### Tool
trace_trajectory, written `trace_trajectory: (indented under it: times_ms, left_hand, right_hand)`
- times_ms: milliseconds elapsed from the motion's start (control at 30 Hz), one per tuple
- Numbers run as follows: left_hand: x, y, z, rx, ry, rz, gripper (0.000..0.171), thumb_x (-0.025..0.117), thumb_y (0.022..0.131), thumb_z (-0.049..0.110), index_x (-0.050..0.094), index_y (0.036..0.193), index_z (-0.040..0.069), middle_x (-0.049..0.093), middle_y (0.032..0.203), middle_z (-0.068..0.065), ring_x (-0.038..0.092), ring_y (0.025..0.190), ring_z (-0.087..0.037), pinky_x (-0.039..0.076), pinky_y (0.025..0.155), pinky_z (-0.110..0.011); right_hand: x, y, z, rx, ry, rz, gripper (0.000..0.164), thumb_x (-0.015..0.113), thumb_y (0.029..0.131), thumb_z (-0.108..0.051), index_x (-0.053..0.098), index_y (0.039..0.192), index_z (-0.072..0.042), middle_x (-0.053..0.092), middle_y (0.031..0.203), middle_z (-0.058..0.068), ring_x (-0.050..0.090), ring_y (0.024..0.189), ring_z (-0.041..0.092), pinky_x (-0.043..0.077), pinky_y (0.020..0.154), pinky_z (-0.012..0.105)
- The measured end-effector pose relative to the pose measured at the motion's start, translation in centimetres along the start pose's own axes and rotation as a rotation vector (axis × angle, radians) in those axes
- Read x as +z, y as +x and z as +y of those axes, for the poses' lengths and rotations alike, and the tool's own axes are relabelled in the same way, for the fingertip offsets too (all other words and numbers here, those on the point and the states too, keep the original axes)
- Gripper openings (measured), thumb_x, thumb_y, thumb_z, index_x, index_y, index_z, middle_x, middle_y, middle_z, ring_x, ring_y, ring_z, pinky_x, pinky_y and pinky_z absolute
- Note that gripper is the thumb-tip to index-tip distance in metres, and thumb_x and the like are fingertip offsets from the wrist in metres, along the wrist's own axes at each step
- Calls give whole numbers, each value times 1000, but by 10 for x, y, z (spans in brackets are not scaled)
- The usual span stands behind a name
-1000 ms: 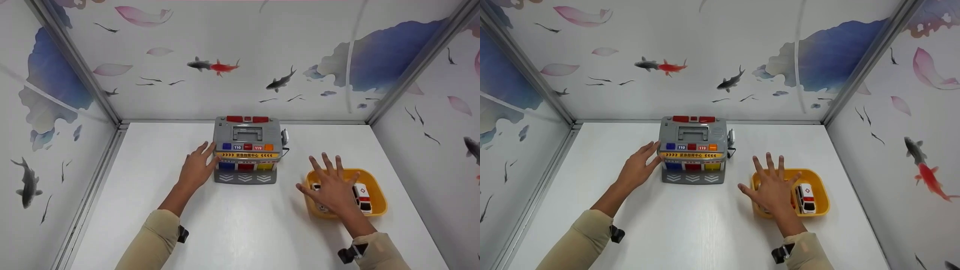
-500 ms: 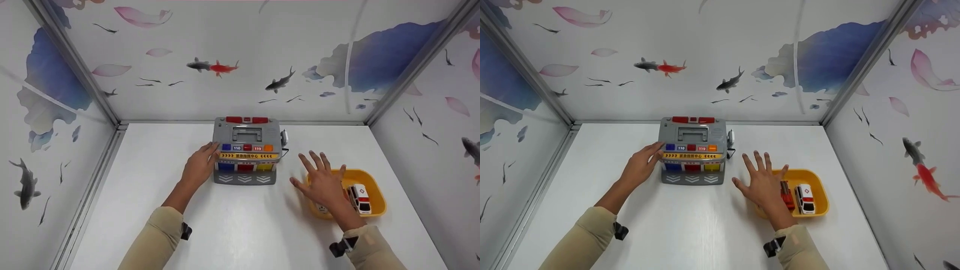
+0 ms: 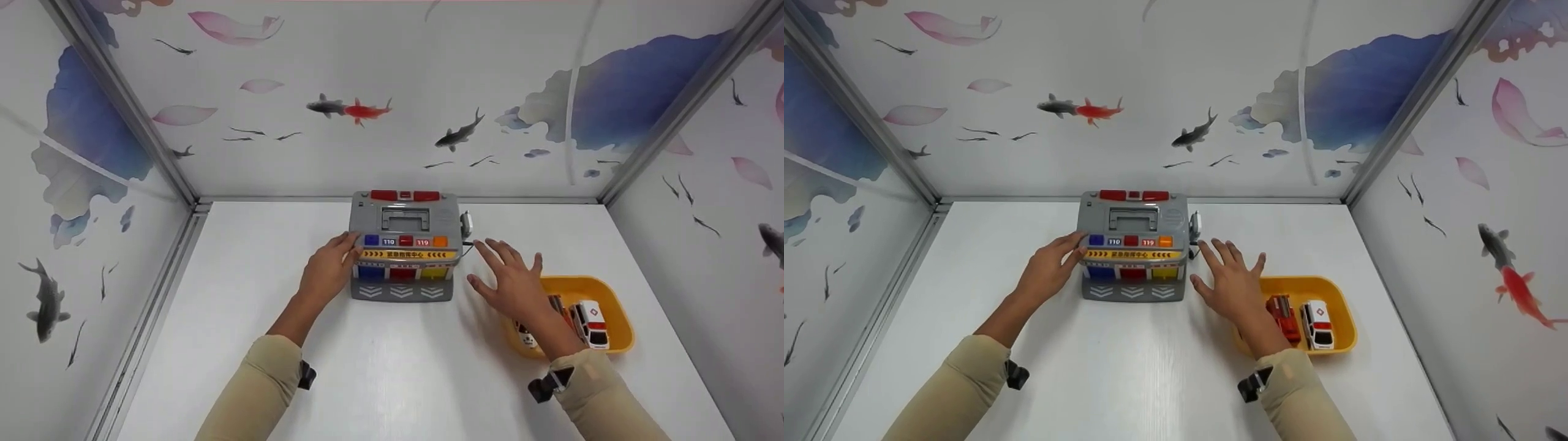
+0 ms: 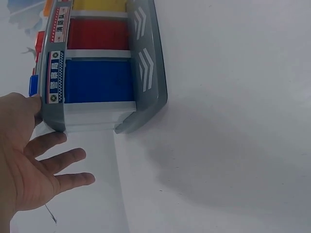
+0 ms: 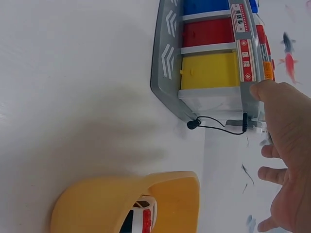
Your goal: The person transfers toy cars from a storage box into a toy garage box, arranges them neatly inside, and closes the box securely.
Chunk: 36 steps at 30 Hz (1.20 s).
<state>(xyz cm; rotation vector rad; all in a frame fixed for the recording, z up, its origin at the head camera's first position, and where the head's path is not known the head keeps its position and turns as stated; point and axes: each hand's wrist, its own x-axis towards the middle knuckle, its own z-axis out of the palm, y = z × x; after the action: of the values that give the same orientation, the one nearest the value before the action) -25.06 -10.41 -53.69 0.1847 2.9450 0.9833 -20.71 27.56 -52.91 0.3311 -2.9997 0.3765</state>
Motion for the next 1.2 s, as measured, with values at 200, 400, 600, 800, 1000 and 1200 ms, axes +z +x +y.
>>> trace_trajectory:
  times_ms: [200, 400, 600, 800, 1000, 1200]
  left_hand:
    - [2, 0, 0, 1, 1, 10, 57, 50, 117, 50, 50, 168, 23, 51, 172, -11, 52, 157, -39, 45, 129, -57]
    - [3, 1, 1, 10, 5, 16, 54, 52, 118, 46, 53, 166, 21, 54, 170, -13, 54, 156, -38, 42, 131, -60]
    - [2, 6, 2, 51, 6, 45, 51, 56, 117, 39, 59, 161, 13, 60, 163, -18, 56, 154, -36, 31, 137, -60]
    - [2, 7, 2, 53, 1, 48, 50, 57, 117, 39, 60, 159, 13, 61, 162, -17, 57, 154, -35, 30, 138, -55]
    - [0, 6, 5, 44, 5, 42, 50, 56, 117, 38, 59, 160, 13, 59, 164, -17, 56, 155, -36, 30, 139, -52]
    - [-2, 5, 5, 41, 4, 41, 50, 56, 117, 38, 59, 161, 13, 58, 165, -17, 56, 154, -37, 31, 138, -50]
  right_hand:
    - [-3, 12, -6, -57, 39, -24, 72, 68, 109, -49, 43, 171, -25, 46, 174, 12, 45, 160, 43, 15, 126, 91]
    - [-4, 19, -14, -113, 96, -77, 71, 71, 109, -42, 43, 171, -23, 43, 176, 13, 45, 161, 44, 18, 131, 84]
    - [0, 26, -17, -166, 124, -72, 67, 77, 105, -34, 50, 165, -23, 48, 172, 11, 51, 157, 41, 27, 132, 78]
    - [2, 30, -20, -181, 167, -99, 70, 78, 105, -32, 48, 167, -23, 48, 171, 10, 56, 152, 42, 47, 126, 64]
    - [2, 31, -22, -171, 182, -113, 70, 77, 105, -32, 47, 168, -25, 46, 173, 10, 59, 149, 42, 53, 121, 61]
    - [2, 34, -23, -164, 178, -134, 72, 77, 105, -29, 45, 170, -26, 43, 175, 10, 55, 153, 42, 50, 123, 62]
